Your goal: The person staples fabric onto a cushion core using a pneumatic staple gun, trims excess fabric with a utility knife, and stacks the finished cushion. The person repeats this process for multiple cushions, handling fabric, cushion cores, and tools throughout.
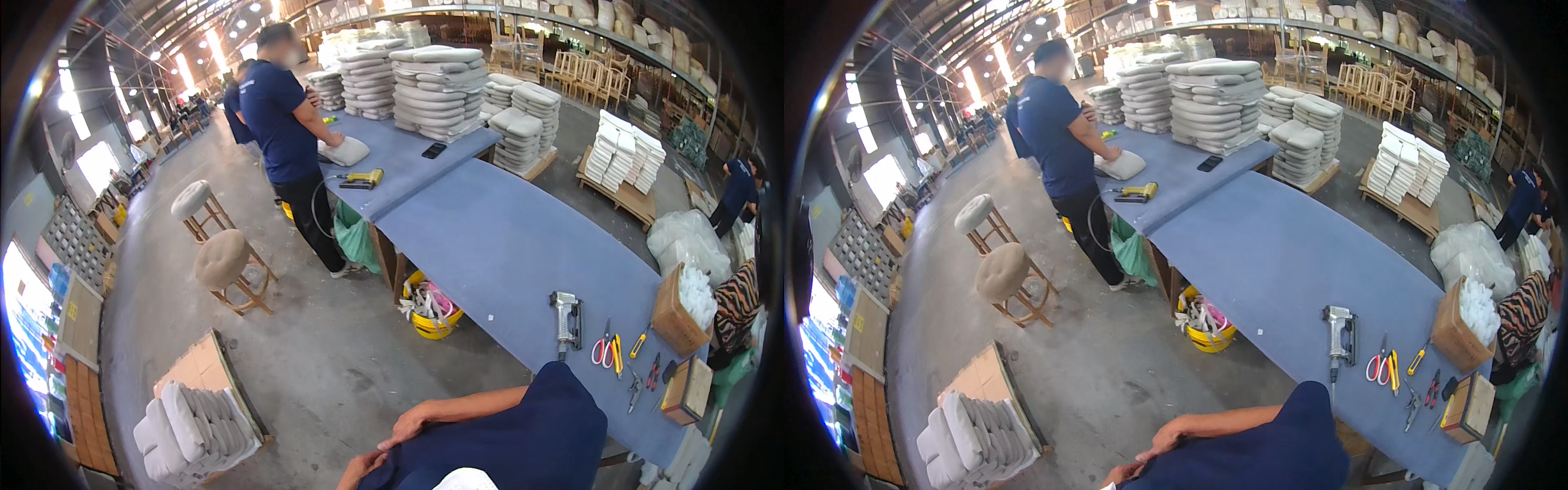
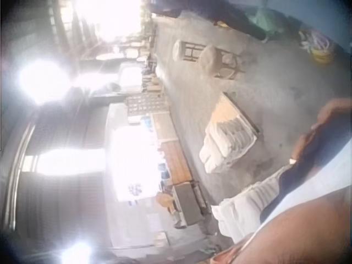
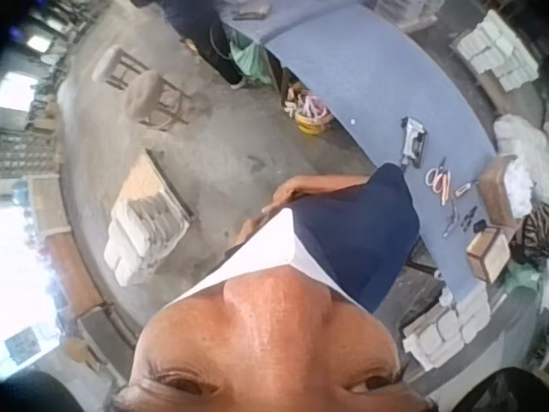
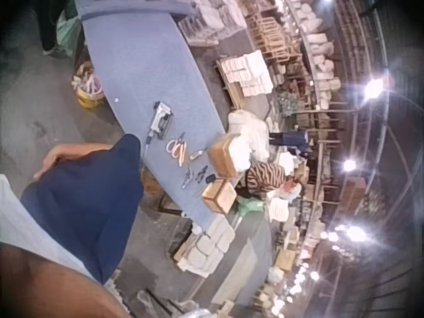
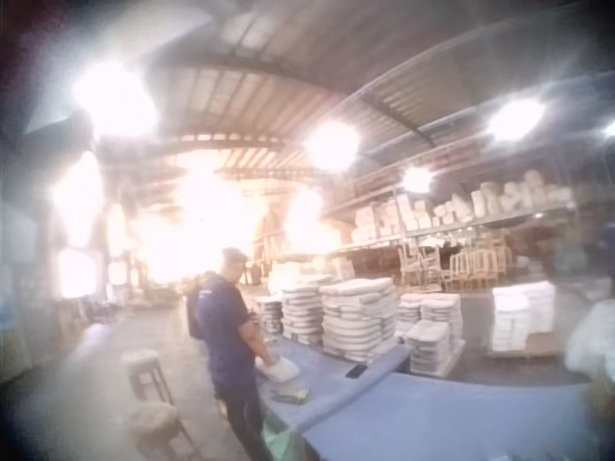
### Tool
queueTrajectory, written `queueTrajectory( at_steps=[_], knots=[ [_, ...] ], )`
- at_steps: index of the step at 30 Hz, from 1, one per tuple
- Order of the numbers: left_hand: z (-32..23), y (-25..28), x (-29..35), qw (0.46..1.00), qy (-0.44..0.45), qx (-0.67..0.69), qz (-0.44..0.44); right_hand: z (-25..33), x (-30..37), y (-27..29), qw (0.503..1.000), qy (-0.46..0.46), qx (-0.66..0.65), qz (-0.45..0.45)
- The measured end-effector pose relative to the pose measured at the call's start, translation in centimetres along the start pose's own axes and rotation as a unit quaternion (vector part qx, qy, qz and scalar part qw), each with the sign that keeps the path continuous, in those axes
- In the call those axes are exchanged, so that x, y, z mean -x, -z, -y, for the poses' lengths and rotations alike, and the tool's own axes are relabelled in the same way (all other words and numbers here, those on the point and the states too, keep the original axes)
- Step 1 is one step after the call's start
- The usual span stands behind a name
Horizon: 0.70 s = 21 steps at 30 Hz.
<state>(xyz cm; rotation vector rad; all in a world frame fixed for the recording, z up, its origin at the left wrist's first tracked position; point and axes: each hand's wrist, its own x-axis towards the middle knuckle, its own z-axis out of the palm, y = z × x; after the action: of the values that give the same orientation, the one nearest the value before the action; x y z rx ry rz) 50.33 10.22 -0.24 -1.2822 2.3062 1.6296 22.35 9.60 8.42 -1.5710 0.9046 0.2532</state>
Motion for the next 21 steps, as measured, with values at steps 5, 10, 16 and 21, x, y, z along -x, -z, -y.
queueTrajectory(
  at_steps=[5, 10, 16, 21],
  knots=[
    [-11.6, 4.2, -5.4, 0.994, -0.01, -0.078, 0.072, -4.0, 3.7, 3.8, 0.999, 0.002, -0.006, -0.033],
    [-12.6, 5.4, -12.0, 0.982, -0.118, -0.122, 0.083, -6.5, 7.3, 6.7, 0.99, -0.02, -0.054, -0.129],
    [-17.9, 9.9, -23.9, 0.965, -0.135, -0.132, 0.179, -9.5, 10.1, 11.6, 0.953, -0.056, -0.178, -0.238],
    [-19.4, 15.8, -35.9, 0.936, -0.264, -0.111, 0.204, -11.9, 9.4, 20.5, 0.918, -0.116, -0.199, -0.323]
  ],
)
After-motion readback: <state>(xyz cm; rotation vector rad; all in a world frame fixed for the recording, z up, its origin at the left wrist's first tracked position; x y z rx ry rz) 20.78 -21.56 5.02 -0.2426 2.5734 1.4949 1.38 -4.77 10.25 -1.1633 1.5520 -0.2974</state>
